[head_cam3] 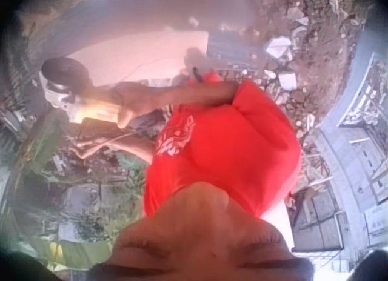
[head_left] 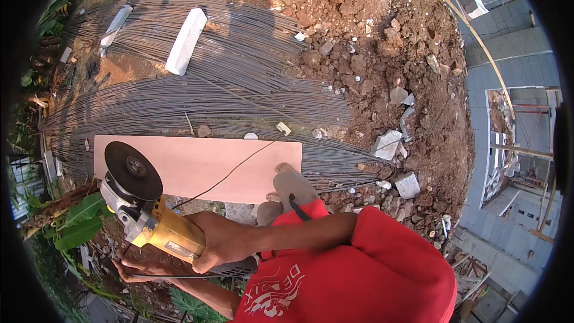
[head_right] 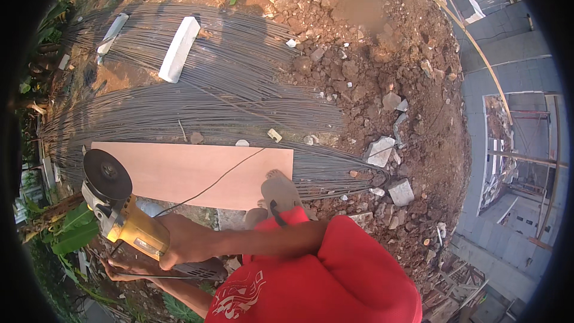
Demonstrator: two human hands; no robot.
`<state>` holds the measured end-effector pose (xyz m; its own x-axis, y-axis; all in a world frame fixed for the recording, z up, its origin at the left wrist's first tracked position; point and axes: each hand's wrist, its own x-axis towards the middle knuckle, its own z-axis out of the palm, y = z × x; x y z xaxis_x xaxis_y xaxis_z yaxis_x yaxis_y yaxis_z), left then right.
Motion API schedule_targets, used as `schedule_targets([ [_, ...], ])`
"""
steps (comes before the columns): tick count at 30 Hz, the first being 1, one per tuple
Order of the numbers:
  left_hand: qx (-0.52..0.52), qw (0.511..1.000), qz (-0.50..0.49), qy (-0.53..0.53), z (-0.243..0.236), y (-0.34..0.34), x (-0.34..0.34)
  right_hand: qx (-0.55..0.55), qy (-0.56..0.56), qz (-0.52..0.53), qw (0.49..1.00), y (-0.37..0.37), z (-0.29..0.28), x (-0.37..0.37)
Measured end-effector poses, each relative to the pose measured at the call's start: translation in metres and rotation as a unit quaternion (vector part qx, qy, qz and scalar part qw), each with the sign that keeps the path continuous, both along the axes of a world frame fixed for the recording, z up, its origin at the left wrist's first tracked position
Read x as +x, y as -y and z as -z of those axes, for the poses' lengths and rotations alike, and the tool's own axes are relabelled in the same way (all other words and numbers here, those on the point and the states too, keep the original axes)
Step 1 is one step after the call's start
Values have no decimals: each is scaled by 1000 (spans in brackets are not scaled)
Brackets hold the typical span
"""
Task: The person uses an angle grinder to cut several metal rods placed on a white board. After cutting, the person gathers the cut pieces and stacks them together.
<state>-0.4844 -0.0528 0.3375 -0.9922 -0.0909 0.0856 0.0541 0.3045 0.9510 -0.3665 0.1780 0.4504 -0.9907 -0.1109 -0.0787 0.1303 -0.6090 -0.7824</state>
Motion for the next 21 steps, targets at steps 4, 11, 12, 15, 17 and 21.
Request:
schedule_targets([
  [4, -63, 994, 19, -86, -52, -6, -30, -140, 19, 90, 986, -65, -15, 10],
  [11, -128, 980, 100, -117, -69, -51, -50, -204, -13, 287, 936, -136, 5, 25],
  [12, -138, 978, 108, -115, -68, -56, -51, -198, -5, 284, 938, -140, 6, 25],
  [15, -161, 971, 133, -116, -72, -73, -52, -196, 13, 261, 945, -130, 7, 31],
  [17, -170, 966, 154, -116, -74, -86, -53, -197, 5, 203, 959, -126, 5, 34],
  [21, -177, 957, 203, -109, -70, -111, -53, -174, -9, 93, 980, -99, 18, 23],
])
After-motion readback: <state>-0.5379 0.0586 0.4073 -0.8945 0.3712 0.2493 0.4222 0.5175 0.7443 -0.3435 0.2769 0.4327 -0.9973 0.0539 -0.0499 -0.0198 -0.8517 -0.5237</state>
